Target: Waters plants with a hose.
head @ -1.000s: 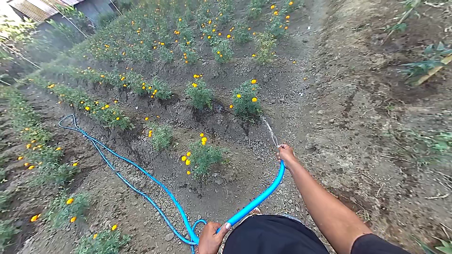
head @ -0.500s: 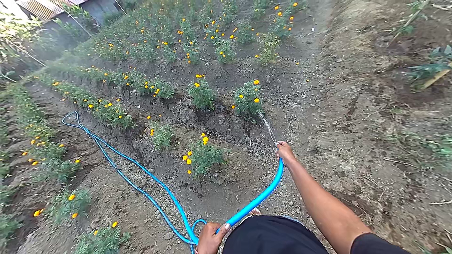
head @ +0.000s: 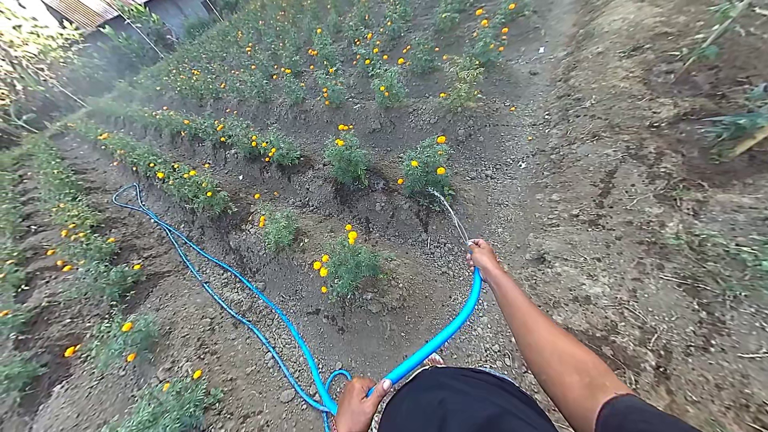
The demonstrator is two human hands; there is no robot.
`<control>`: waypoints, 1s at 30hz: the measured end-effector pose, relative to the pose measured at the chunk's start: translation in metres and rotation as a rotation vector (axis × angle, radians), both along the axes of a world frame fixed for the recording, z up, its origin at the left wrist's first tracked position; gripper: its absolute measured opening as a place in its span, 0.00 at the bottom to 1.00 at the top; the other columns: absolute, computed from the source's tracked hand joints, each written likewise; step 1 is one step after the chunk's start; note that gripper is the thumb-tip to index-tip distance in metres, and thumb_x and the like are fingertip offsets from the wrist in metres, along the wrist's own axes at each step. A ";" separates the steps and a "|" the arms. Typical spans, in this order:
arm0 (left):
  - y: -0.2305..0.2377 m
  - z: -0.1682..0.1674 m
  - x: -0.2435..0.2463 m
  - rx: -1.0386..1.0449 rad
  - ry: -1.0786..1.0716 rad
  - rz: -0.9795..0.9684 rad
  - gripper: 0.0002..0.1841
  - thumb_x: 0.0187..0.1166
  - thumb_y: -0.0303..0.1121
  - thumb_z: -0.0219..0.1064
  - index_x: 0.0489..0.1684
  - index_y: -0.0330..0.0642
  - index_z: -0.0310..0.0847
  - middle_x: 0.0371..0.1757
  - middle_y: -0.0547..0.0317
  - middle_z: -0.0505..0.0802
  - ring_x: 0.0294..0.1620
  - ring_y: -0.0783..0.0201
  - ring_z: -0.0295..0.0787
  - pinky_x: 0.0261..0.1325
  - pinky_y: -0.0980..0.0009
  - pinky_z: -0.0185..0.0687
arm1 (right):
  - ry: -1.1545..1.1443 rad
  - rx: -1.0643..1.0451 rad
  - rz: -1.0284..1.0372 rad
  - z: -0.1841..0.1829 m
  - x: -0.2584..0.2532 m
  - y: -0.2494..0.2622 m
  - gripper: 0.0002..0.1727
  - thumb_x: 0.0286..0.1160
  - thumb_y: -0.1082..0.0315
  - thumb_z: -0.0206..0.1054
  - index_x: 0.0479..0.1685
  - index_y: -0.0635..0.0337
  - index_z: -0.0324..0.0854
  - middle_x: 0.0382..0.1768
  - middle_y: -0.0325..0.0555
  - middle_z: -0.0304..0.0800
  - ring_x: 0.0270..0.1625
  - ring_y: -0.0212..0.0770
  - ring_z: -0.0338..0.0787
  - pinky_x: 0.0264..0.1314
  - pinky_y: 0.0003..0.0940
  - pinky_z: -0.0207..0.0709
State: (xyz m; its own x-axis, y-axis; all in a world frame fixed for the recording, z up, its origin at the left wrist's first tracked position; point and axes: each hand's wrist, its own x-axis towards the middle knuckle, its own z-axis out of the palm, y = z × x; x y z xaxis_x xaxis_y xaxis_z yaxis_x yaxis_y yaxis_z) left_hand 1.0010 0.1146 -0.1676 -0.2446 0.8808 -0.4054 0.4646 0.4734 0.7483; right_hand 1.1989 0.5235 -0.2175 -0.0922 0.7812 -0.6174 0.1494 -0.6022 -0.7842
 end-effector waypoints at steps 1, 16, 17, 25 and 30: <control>0.000 0.000 0.000 -0.006 -0.002 -0.001 0.35 0.80 0.65 0.55 0.05 0.47 0.69 0.10 0.69 0.70 0.14 0.68 0.68 0.24 0.60 0.66 | 0.006 0.004 -0.010 -0.001 0.001 -0.001 0.15 0.97 0.61 0.47 0.71 0.57 0.68 0.27 0.39 0.65 0.15 0.31 0.64 0.17 0.26 0.63; -0.001 -0.002 -0.002 0.013 -0.025 0.002 0.35 0.80 0.65 0.55 0.04 0.49 0.67 0.09 0.71 0.68 0.13 0.69 0.66 0.22 0.61 0.64 | -0.039 -0.003 0.092 -0.004 -0.006 0.002 0.16 0.97 0.61 0.49 0.72 0.56 0.70 0.27 0.40 0.66 0.16 0.32 0.65 0.18 0.27 0.64; -0.002 -0.003 -0.002 0.016 -0.020 0.000 0.35 0.80 0.65 0.55 0.04 0.49 0.67 0.09 0.70 0.69 0.13 0.69 0.67 0.22 0.61 0.65 | -0.031 -0.007 0.083 -0.004 -0.005 0.001 0.15 0.97 0.61 0.48 0.71 0.56 0.69 0.27 0.39 0.65 0.16 0.31 0.64 0.18 0.27 0.64; 0.001 0.001 -0.003 -0.005 -0.050 0.015 0.33 0.81 0.63 0.57 0.05 0.50 0.69 0.09 0.73 0.68 0.12 0.72 0.65 0.22 0.65 0.63 | 0.001 0.003 -0.035 -0.011 0.003 -0.004 0.15 0.97 0.62 0.47 0.71 0.57 0.68 0.26 0.39 0.64 0.14 0.31 0.62 0.16 0.27 0.62; 0.003 0.003 -0.005 -0.018 -0.055 0.017 0.33 0.80 0.63 0.57 0.04 0.51 0.69 0.08 0.74 0.68 0.12 0.72 0.64 0.21 0.65 0.63 | -0.019 0.003 -0.040 -0.011 0.006 -0.005 0.15 0.97 0.61 0.47 0.71 0.57 0.68 0.27 0.39 0.65 0.15 0.31 0.63 0.17 0.27 0.63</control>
